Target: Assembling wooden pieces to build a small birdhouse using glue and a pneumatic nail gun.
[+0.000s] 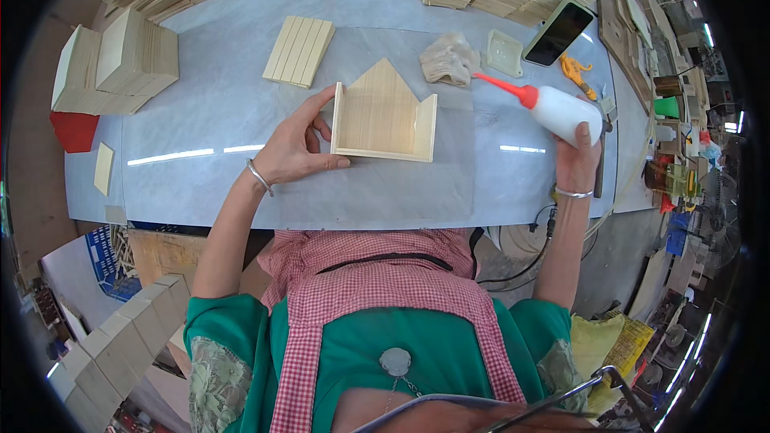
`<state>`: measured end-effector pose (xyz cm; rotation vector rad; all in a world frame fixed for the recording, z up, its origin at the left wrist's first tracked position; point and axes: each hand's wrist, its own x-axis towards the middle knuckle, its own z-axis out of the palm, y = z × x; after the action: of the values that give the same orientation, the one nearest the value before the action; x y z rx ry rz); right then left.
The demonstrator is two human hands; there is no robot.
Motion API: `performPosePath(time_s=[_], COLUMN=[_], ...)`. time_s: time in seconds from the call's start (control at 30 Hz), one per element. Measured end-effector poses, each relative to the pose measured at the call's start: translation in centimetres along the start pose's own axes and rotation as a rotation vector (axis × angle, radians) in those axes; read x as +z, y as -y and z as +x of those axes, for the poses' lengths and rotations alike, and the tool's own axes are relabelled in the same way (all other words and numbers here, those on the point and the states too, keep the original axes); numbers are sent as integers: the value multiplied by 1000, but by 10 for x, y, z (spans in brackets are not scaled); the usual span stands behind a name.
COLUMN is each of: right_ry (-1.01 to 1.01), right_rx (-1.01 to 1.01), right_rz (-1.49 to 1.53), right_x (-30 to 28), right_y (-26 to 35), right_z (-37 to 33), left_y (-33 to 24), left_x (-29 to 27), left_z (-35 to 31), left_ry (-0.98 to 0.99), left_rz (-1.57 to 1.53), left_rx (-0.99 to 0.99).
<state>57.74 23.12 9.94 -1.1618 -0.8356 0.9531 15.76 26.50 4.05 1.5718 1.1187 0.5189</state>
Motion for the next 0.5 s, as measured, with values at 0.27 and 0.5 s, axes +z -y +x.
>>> performPosePath(time_s=[0.27,0.5], right_ry=[270,311], right_rx=[127,166], right_rz=[-34,-41], right_x=[98,127], right_y=[-9,-10], right_z=[-33,-35], left_y=[-6,-8], left_x=[-4,-5], left_z=[-2,-3], left_ry=[-3,8], left_rz=[-32,-21], left_rx=[-12,-16])
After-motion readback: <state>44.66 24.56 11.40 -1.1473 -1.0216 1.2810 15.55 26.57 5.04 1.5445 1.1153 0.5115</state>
